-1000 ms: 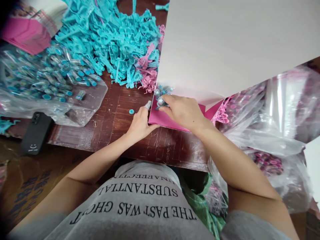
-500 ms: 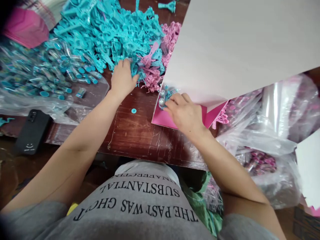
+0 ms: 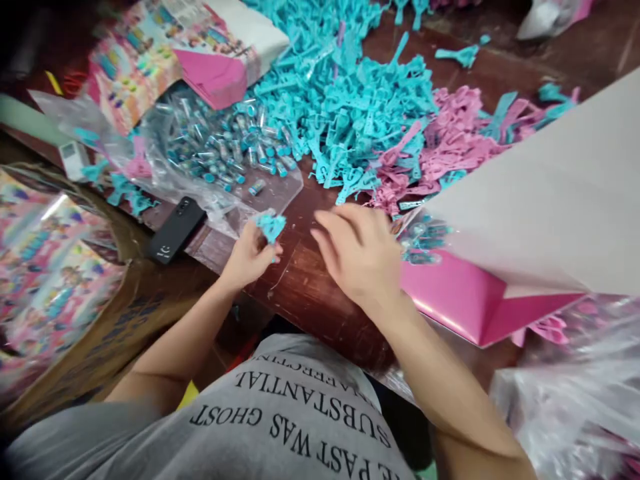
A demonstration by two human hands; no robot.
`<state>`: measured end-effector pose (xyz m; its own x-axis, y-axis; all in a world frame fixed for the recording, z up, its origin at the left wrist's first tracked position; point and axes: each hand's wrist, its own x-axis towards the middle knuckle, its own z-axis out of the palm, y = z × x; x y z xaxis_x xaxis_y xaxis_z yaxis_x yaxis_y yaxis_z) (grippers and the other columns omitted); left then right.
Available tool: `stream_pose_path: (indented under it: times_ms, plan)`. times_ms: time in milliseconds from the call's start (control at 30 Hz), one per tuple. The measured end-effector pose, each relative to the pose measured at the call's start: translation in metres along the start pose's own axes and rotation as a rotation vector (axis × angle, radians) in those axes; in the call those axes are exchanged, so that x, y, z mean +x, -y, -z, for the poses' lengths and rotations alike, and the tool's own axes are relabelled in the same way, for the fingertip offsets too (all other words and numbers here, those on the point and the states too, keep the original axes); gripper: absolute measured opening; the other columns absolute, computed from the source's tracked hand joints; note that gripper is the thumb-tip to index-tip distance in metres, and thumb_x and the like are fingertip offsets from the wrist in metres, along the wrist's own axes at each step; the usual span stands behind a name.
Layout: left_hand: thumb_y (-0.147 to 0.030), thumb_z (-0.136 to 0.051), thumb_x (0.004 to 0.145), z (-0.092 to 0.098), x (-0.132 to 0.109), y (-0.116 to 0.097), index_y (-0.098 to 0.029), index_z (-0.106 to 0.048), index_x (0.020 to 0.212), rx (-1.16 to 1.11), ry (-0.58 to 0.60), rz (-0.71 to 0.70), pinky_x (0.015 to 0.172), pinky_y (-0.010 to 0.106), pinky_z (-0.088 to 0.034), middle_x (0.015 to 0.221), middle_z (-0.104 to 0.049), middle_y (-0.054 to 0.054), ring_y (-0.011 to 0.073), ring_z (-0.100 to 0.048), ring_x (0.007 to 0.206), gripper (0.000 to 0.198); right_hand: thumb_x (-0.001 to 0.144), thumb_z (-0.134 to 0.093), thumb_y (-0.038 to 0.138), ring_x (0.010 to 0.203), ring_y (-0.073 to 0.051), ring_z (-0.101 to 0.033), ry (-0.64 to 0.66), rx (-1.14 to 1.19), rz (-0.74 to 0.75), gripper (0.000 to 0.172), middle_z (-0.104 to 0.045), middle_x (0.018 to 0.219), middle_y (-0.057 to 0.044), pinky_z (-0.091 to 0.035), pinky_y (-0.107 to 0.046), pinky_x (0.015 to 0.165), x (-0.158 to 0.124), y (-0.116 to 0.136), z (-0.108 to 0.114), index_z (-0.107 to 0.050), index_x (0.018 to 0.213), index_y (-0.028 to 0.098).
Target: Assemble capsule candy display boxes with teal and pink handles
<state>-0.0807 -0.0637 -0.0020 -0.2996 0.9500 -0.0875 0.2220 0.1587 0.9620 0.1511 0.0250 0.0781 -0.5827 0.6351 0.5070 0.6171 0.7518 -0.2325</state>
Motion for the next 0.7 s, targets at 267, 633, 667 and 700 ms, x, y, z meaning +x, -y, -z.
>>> stream_pose_path:
  times_ms: [267, 633, 667, 700]
  plan:
    - [-0.041, -0.068, 0.087, 0.055, -0.06, 0.003, -0.018, -0.068, 0.098, -0.238, -0.113, 0.377, 0.044, 0.02, -0.026, 0.072, -0.062, -0.002, 0.0069, -0.039, 0.048, 0.026, 0.101, -0.055, 0.012, 0.143, -0.039, -0.048, 0.478, 0.228, 0.026, 0.04, -0.057, 0.156, -0.016, -0.051, -0.058, 0.11, 0.122, 0.043, -0.183, -0.07, 0.137, 0.02]
    - [-0.054, -0.078, 0.093, 0.061, -0.03, 0.006, -0.018, -0.082, 0.09, -0.056, 0.121, 0.043, 0.078, 0.028, -0.052, 0.086, -0.076, 0.005, 0.0166, -0.066, 0.08, 0.037, 0.108, -0.058, 0.034, 0.105, -0.022, -0.073, 0.591, 0.762, 0.199, 0.029, -0.076, 0.119, -0.008, -0.059, -0.038, 0.094, 0.034, 0.023, -0.086, -0.072, 0.131, 0.025]
    - [-0.052, -0.077, 0.094, 0.06, -0.026, 0.004, -0.019, -0.083, 0.091, -0.049, 0.164, 0.02, 0.078, 0.028, -0.053, 0.087, -0.077, 0.005, 0.0167, -0.067, 0.08, 0.033, 0.109, -0.057, 0.033, 0.105, -0.022, -0.074, 0.589, 0.732, 0.199, 0.03, -0.076, 0.12, -0.009, -0.06, -0.039, 0.094, 0.031, 0.022, -0.078, -0.072, 0.133, 0.025]
    - [-0.049, -0.077, 0.095, 0.06, -0.024, 0.002, -0.019, -0.083, 0.092, -0.049, 0.201, 0.001, 0.079, 0.027, -0.053, 0.087, -0.077, 0.005, 0.0168, -0.068, 0.081, 0.031, 0.109, -0.056, 0.032, 0.105, -0.022, -0.074, 0.6, 0.695, 0.209, 0.031, -0.075, 0.121, -0.009, -0.061, -0.039, 0.093, 0.03, 0.021, -0.072, -0.072, 0.134, 0.025]
